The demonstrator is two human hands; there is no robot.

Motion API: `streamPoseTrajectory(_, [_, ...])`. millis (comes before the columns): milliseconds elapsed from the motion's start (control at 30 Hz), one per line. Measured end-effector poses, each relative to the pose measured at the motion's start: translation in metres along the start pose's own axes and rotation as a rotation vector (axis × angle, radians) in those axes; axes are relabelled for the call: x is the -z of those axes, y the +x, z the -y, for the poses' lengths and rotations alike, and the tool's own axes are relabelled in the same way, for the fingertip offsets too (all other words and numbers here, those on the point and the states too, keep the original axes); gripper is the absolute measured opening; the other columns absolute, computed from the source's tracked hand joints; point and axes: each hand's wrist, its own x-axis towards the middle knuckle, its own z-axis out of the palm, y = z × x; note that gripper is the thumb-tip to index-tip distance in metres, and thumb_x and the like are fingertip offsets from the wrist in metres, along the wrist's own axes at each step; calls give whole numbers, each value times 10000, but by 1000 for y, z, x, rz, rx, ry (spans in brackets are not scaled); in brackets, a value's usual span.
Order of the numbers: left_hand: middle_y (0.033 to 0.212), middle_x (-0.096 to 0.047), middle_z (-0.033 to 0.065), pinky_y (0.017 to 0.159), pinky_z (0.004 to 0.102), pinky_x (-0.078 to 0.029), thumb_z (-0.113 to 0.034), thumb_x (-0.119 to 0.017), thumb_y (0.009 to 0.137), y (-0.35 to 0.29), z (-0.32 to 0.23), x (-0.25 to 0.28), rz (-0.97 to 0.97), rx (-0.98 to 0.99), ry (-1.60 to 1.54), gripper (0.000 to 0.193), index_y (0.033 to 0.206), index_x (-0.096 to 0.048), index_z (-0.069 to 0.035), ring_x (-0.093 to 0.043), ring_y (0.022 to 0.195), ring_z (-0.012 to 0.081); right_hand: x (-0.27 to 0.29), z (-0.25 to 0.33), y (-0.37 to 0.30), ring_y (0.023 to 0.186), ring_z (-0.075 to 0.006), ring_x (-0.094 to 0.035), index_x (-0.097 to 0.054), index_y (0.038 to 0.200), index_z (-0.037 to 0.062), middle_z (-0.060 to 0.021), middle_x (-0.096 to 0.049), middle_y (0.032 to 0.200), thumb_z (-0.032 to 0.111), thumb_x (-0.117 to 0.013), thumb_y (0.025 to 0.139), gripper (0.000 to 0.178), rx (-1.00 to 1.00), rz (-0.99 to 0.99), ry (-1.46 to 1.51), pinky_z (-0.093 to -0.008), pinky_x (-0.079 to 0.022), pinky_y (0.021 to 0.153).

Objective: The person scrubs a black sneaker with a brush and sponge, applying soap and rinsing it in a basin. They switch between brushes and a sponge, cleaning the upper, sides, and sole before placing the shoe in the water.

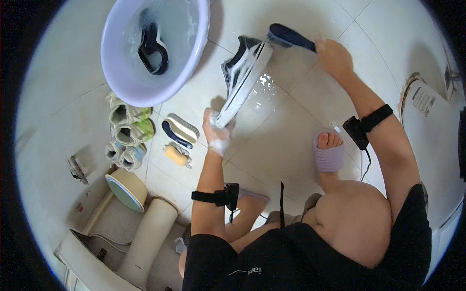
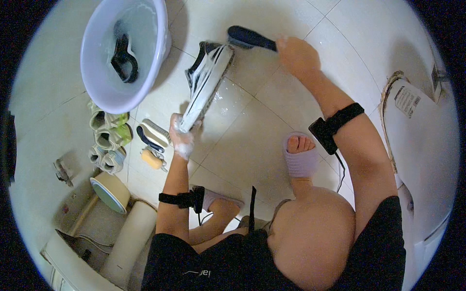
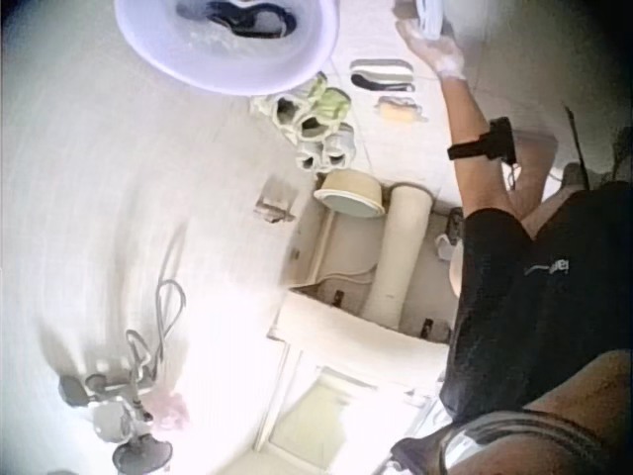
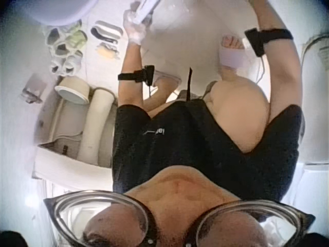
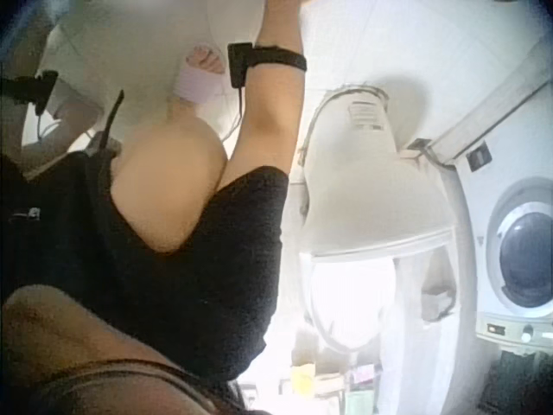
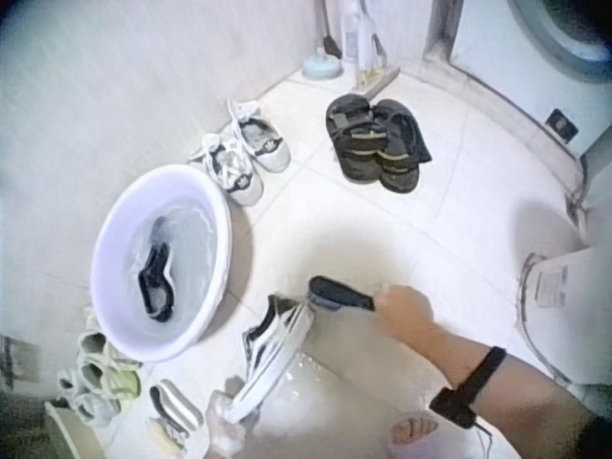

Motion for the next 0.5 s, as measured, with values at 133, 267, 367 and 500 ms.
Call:
streamPoseTrajectory(133, [824,-530,48,767,427,-479,-271,-555,855,-4,-2,2,26,-197,406,193,873,-431,-124,-563,828,232,4,0,-1,753,-405,-604,-581,879,-2,-226,-617,818,314,-317,938,416,-110,145,31,-506,-476,686])
streamPoseTrajectory(267, [915,-533,103,785,412,-475,-239,-740,680,-4,-42,2,120,-160,682,423,911,-436,-56,-560,871,257,7,-19,-1,792,-414,-608,-575,884,-16,-238,-625,835,313,-290,953,441,-178,-16,5,-524,-475,714])
streamPoseTrajectory(367, [1131,-506,202,890,394,-433,-367,-887,470,6,-84,-4,153,-135,1018,827,1064,-460,18,-505,1073,312,6,-23,-2,810,-415,-602,-596,891,-43,-259,-619,805,530,-317,907,637,-310,58,306,-504,-456,742])
streamPoseTrajectory(500, [1284,-417,236,1015,417,-331,-366,-861,522,16,-116,-58,133,-524,946,995,1297,-368,19,-407,1195,365,1,-20,-7,646,-263,-530,-566,693,-35,-167,-518,636,713,-404,808,774,-332,174,707,-397,-415,628])
